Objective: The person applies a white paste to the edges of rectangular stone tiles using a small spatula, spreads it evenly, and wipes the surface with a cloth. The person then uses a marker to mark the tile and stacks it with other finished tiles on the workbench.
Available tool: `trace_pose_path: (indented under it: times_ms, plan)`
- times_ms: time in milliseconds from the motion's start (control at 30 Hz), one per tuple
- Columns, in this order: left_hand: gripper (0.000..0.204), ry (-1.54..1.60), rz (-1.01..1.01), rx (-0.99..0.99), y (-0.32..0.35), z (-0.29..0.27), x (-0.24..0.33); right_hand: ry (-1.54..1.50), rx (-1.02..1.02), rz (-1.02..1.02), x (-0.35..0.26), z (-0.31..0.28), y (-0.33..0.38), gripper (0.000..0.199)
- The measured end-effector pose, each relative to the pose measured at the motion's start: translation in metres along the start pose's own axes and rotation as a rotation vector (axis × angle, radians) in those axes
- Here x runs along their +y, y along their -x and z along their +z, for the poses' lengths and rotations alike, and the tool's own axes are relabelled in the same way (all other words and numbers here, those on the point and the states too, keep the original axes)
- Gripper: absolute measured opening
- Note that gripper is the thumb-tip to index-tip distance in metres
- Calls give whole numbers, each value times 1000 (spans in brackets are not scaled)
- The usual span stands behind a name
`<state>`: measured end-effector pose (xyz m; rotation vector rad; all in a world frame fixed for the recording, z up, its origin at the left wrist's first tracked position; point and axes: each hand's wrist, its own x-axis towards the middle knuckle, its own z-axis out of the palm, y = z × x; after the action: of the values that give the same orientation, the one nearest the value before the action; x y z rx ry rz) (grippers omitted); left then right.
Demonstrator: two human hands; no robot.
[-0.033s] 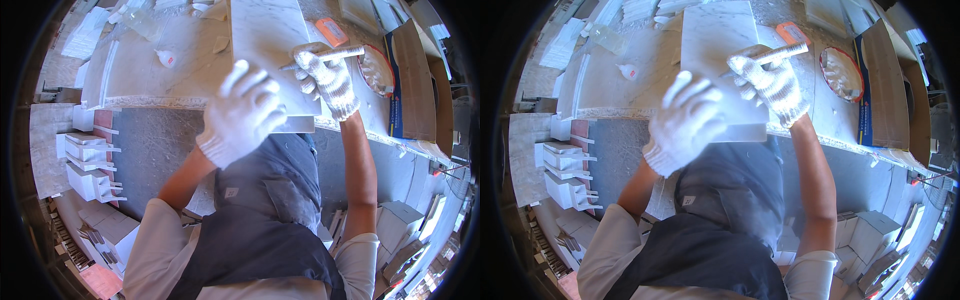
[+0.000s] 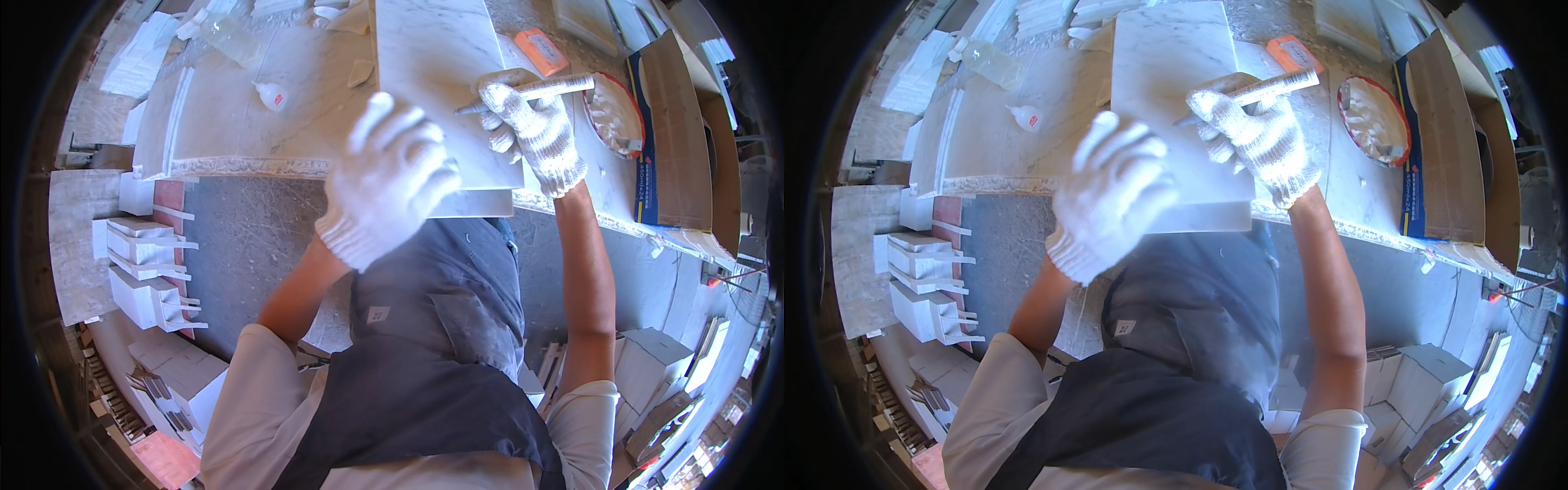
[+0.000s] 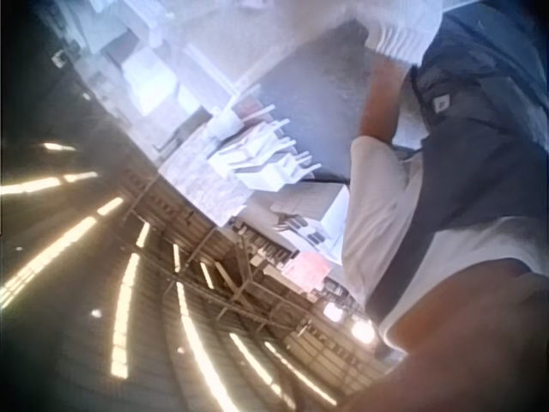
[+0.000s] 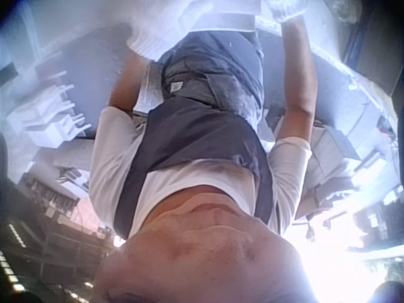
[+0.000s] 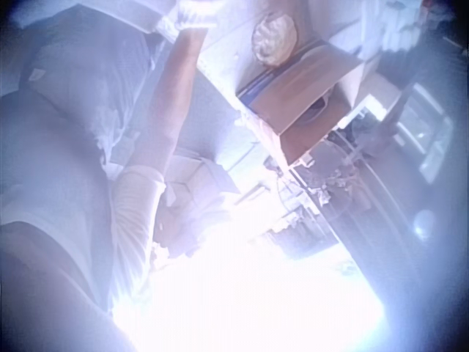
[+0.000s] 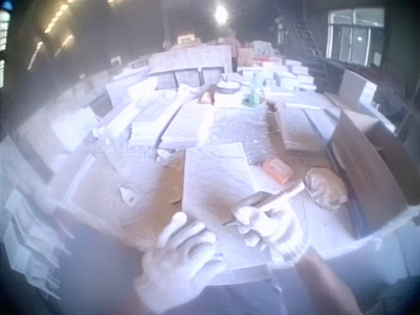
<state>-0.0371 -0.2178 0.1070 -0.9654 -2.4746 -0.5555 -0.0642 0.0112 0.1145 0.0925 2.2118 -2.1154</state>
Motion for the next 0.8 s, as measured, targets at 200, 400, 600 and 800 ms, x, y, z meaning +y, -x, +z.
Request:
trace_pose_path:
  times_ms: [200,400,600,800]
  plan:
    - [28,-6,42,17,0,-3,9,-32,-11,26,-4,-2,1,44]
    - [27,40,27,-40,-1,2,13,-57,-4,11,-1,-1,1,45]
    - [25,293,144,-181,6,-8,21,-170,28,-12,-1,-2,10,44]
    - [21,438,-118,128,22,-8,24,-351,3,-51,17,-10,72,46]
